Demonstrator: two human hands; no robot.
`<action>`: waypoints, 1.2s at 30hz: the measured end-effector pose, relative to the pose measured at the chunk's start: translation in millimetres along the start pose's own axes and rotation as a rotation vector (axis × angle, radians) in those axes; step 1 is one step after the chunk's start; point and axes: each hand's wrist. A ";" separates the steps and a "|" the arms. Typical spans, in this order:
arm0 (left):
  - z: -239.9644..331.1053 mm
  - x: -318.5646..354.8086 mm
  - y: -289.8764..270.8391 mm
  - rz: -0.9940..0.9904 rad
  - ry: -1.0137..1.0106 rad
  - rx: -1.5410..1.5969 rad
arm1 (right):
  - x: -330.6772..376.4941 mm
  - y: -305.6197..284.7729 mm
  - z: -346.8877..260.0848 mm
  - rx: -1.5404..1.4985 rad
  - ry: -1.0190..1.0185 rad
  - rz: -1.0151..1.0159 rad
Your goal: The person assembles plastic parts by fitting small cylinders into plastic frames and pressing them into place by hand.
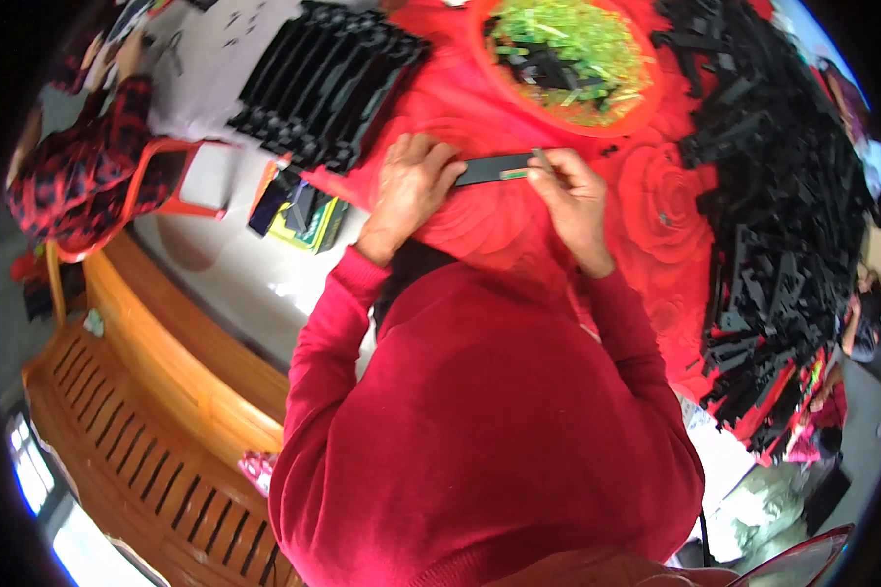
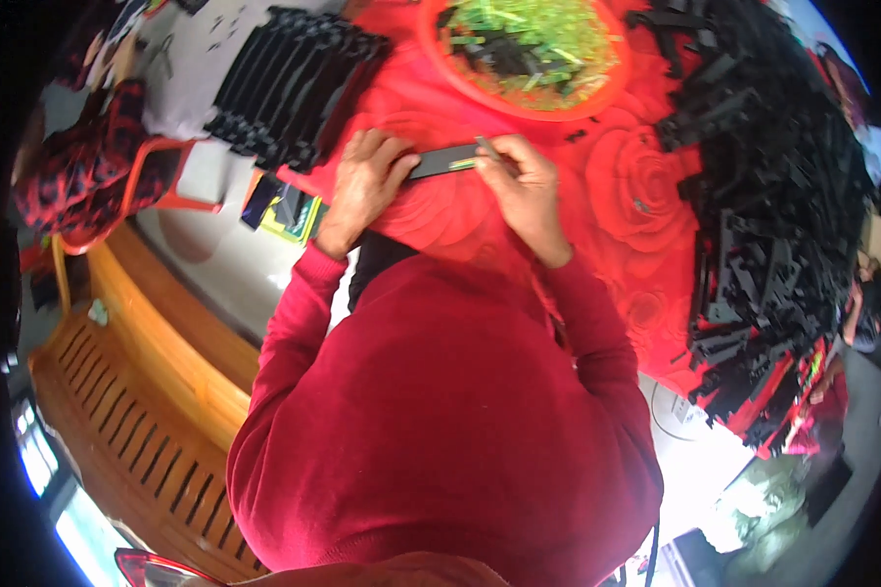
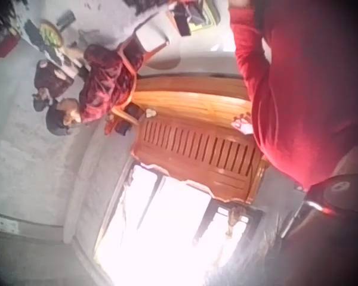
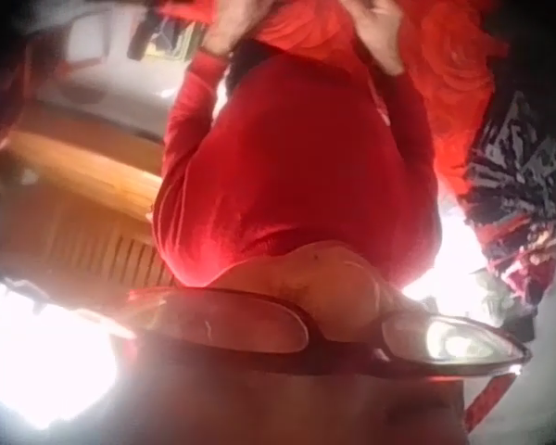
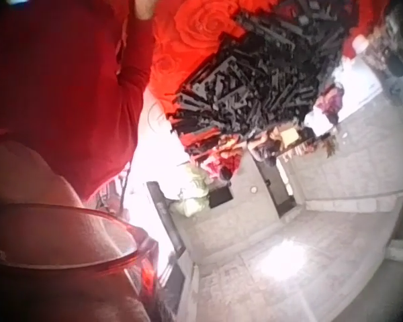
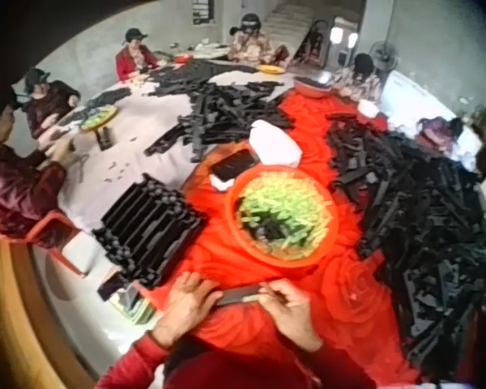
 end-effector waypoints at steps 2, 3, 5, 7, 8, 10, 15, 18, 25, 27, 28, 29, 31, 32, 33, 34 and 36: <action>8.8 3.8 -15.0 -0.016 0.106 0.067 | -2.2 -2.0 8.2 -0.072 -0.019 -0.064; 9.1 5.2 -14.8 -0.015 0.110 0.071 | -1.6 -2.5 7.6 -0.068 -0.021 -0.061; 7.4 9.8 -15.6 -0.040 0.145 -0.010 | 2.4 -3.5 3.3 -0.110 0.051 -0.030; 1.7 2.2 -10.5 -0.049 0.148 0.099 | 4.5 -7.6 -4.1 -0.065 0.038 0.029; -2.4 0.0 -13.1 -0.073 0.131 0.151 | 4.9 -4.9 -5.3 -0.066 0.034 0.062; 0.9 -2.6 -19.3 -0.118 0.101 0.175 | 7.2 -8.1 -11.7 -0.101 0.050 0.046; -2.5 -3.7 -18.8 -0.137 0.136 0.190 | 12.4 -2.1 -21.8 0.010 0.068 0.012; -1.2 2.1 -19.0 -0.047 0.120 0.157 | 14.4 4.8 -11.8 0.045 0.057 0.061; 24.0 34.7 -28.1 0.189 0.047 -0.032 | 13.4 26.2 4.2 0.031 0.017 0.166; 29.2 35.4 -22.3 0.196 0.052 -0.025 | 12.9 34.7 4.4 0.214 -0.021 0.174; 31.0 35.6 -19.6 0.205 0.058 -0.018 | 13.8 37.8 4.9 0.213 -0.020 0.173; 31.5 35.2 -16.2 0.201 0.063 -0.018 | 15.2 40.3 6.2 0.291 -0.032 0.152; 34.1 33.2 -10.8 0.186 0.064 -0.042 | 18.4 44.4 10.3 0.389 -0.054 0.132; 34.9 32.3 -8.2 0.170 0.066 -0.067 | 18.5 44.9 11.0 0.390 -0.054 0.133; 35.2 33.1 -5.2 0.146 0.048 -0.097 | 19.3 45.2 11.3 0.411 -0.078 0.112; 34.6 34.7 -2.5 0.145 0.048 -0.095 | 19.8 45.6 10.7 0.431 -0.102 0.091; 33.5 36.9 1.7 0.152 0.044 -0.148 | 19.6 46.0 7.5 0.454 -0.104 0.081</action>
Point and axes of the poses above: each hand's wrist, its own x-axis away from the middle knuckle, its own y-axis out of the palm, z = x × y, and after that the axes turned 3 degrees about z, right-handed
